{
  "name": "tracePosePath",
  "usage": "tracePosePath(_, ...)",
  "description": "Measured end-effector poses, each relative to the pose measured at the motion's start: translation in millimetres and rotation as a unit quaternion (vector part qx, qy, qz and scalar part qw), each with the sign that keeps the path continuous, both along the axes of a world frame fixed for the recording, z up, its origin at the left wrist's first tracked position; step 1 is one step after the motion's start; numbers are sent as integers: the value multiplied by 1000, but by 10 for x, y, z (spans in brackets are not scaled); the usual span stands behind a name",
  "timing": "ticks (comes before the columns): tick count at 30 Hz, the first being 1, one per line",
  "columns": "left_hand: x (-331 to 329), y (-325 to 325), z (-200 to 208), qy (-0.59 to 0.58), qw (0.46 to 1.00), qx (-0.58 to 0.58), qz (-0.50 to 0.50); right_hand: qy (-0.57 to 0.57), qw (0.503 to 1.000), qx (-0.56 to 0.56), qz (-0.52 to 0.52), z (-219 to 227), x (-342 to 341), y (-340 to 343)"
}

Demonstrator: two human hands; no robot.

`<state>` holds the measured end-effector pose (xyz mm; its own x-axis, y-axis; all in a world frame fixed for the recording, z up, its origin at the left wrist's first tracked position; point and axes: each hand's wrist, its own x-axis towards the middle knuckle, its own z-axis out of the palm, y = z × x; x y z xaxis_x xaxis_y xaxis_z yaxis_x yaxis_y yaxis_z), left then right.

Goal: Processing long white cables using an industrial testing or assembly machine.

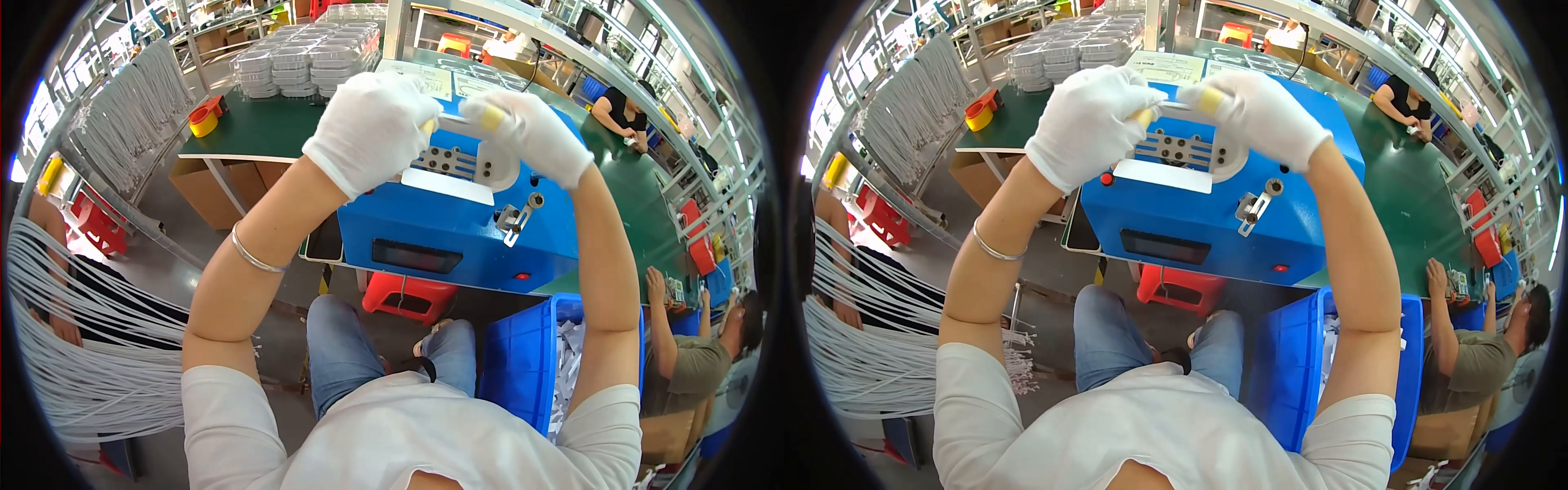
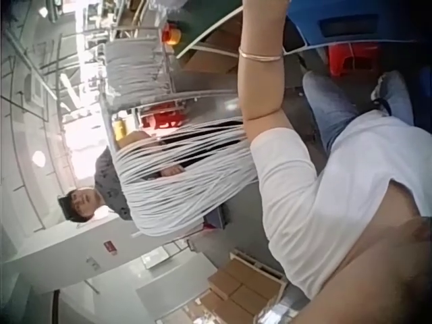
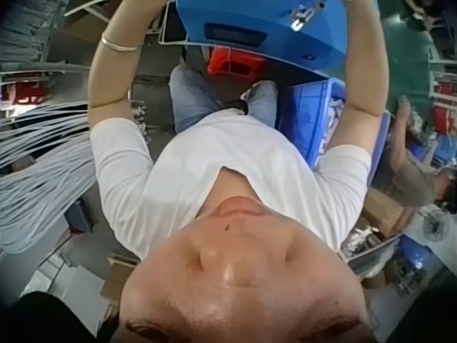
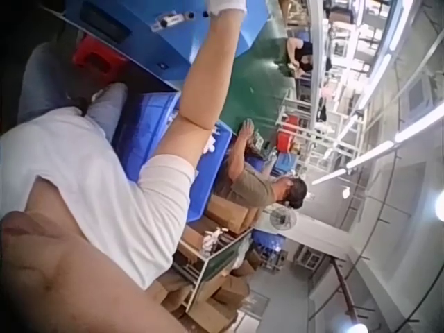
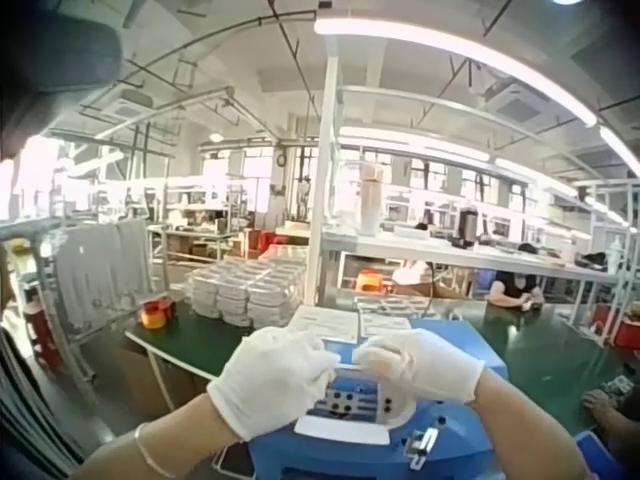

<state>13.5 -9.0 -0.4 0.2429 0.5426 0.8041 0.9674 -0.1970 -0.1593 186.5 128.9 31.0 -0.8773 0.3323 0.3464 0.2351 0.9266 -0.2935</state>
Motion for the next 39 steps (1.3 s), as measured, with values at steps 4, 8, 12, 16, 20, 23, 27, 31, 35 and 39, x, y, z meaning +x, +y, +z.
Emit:
tracePosePath(4, -12, -4, 18, -14, 998, -66, 19, 35, 949, -311, -28, -84, -77, 3)
tracePosePath(8, -37, 25, 14, -7, 1000, 0, 15, 132, 899, -418, 13, -87, -119, -182)
tracePosePath(12, -27, 89, 17, -84, 996, -17, 18, 124, 953, -278, 1, -106, -101, -280)
tracePosePath(16, 7, 65, 127, -169, 948, -264, 60, 150, 981, -107, 68, -136, -48, -192)
tracePosePath(20, -91, 79, -6, -127, 986, -103, -27, 152, 986, -13, 71, -70, -55, -281)
tracePosePath(23, -57, 63, 40, -138, 983, -122, -26, 153, 984, 57, 70, -68, -52, -247)
tracePosePath(27, -44, 56, 33, -164, 976, -146, -13, 152, 969, 172, 88, -90, -48, -299)
tracePosePath(31, -43, 37, 32, -128, 985, -112, -2, 102, 949, 289, 71, -94, -7, -386)
tracePosePath(35, -30, 32, 37, -123, 988, -82, -32, 100, 994, -48, 11, -2, -59, -338)
tracePosePath(39, -111, 61, -42, -110, 990, -61, -62, 14, 955, -296, -14, 73, -200, -285)
